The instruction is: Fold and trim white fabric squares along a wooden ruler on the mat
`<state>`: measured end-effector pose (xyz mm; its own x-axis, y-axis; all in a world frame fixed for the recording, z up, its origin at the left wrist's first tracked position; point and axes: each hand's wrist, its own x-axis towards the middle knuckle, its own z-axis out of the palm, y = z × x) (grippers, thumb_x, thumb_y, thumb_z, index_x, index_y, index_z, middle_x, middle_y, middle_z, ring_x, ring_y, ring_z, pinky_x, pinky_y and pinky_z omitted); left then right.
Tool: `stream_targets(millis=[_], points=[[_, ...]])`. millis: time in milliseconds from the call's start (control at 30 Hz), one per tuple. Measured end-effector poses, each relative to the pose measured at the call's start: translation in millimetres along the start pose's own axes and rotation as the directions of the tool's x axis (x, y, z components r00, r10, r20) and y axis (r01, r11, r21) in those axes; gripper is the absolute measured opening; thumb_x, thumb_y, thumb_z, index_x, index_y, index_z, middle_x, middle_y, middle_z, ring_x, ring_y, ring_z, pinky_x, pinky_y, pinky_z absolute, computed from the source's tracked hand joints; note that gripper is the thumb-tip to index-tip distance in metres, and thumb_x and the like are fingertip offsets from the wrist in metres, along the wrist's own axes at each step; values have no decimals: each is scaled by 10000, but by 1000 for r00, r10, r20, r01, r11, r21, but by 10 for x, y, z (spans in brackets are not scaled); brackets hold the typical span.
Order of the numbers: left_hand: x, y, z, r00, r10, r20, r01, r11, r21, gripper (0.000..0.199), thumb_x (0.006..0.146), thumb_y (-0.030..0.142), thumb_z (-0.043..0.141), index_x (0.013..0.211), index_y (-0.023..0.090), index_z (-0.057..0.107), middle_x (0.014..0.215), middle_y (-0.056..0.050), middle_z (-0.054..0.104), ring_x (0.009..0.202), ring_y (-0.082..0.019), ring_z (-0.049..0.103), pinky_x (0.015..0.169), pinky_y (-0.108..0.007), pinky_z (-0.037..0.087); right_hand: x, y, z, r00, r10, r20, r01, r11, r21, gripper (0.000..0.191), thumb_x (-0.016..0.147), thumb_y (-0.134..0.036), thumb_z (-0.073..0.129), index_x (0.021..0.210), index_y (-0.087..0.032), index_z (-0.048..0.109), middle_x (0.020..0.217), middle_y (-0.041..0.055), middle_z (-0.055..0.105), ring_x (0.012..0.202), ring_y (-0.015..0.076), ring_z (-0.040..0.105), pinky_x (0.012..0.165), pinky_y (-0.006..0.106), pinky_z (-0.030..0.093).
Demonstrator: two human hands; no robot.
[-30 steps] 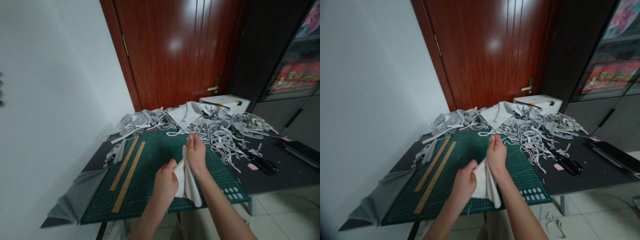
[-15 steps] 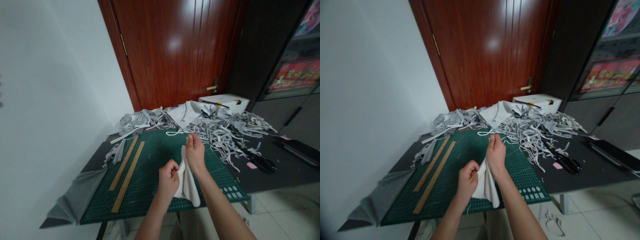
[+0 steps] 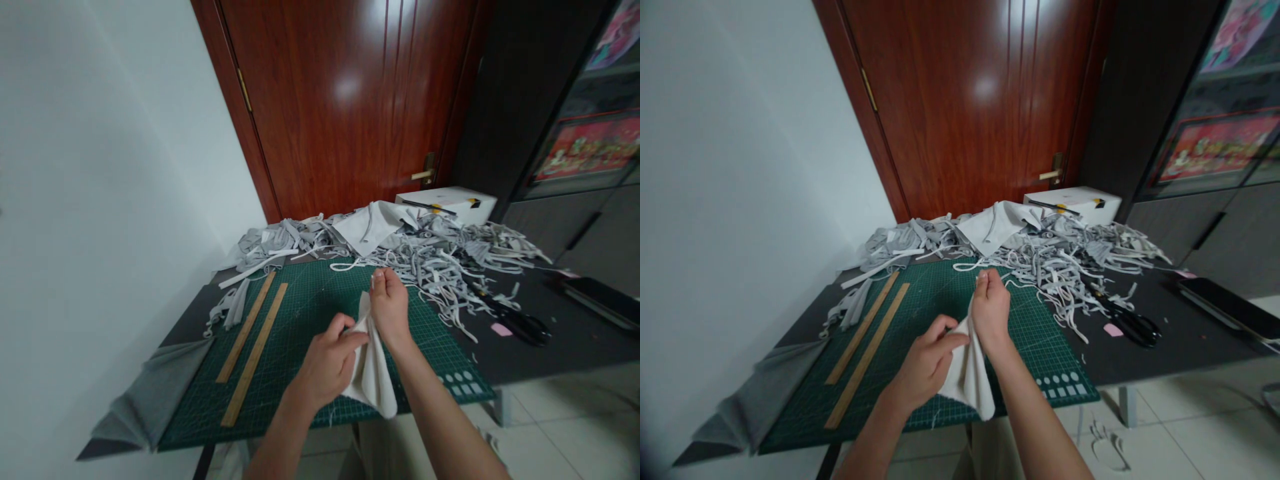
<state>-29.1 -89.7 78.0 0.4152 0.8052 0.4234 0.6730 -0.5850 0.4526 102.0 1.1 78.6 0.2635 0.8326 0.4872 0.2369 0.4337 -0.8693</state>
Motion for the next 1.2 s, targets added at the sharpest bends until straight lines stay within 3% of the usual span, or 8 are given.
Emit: stream_targets(millis=[167,333,500,667,867,967,1100,1200], points=[[25,180,65,975,-215,-46,218,974,59,226,776,240,504,974,211,611,900,-25,455,811,-160,551,767,-272,471,-11,-1,22,1000,29,-4,-29,1000,-11,300,909,-387,349,664,-227,415,543,-58,428,494,131,412,512,255,282],[80,342,131,938,-344,-54,348,928,135,249,767,382,558,956,221,577,970,-30,456,804,-169,572,750,-284,486,-15,20,16,999,41,-5,-41,999,-18,306,914,-398,349,669,-227,416,541,-59,430,489,131,411,505,255,274],[160,326,199,940,-341,16,335,931,145,223,676,299,617,880,216,586,909,-18,482,712,-161,558,666,-268,474,-9,-1,-16,999,30,-21,-31,999,-28,312,913,-410,341,669,-228,410,534,-62,418,475,128,407,490,252,269],[229,146,345,924,-374,-81,369,927,-67,28,693,215,586,686,197,606,782,0,473,750,-156,550,675,-246,448,18,12,-32,999,7,-46,-12,994,-108,305,914,-405,327,681,-228,413,533,-53,452,478,134,431,495,257,266],[192,63,328,930,-335,-151,279,911,-302,110,625,84,561,669,185,561,826,9,496,791,-135,546,732,-233,441,30,66,-50,998,9,-62,-16,993,-118,301,911,-411,317,682,-234,401,543,-49,446,491,139,432,505,255,276],[150,131,261,930,-338,-144,302,927,-222,145,602,83,547,685,193,503,837,16,485,767,-131,541,722,-234,433,20,46,-46,998,-3,-55,-4,991,-134,308,917,-411,310,680,-234,397,538,-49,447,492,142,433,512,256,275],[132,242,232,919,-380,-101,389,917,86,161,615,149,575,751,204,510,850,13,473,677,-130,522,632,-237,411,-10,9,-9,999,-1,-51,-7,989,-148,307,919,-413,306,688,-235,402,537,-47,451,485,142,424,506,254,266],[181,259,261,908,-406,-102,418,888,191,183,656,249,622,822,206,558,845,7,488,647,-136,529,585,-239,395,-37,-16,20,999,4,-45,-11,987,-162,300,920,-409,308,699,-234,413,538,-44,457,492,143,428,507,253,264]])
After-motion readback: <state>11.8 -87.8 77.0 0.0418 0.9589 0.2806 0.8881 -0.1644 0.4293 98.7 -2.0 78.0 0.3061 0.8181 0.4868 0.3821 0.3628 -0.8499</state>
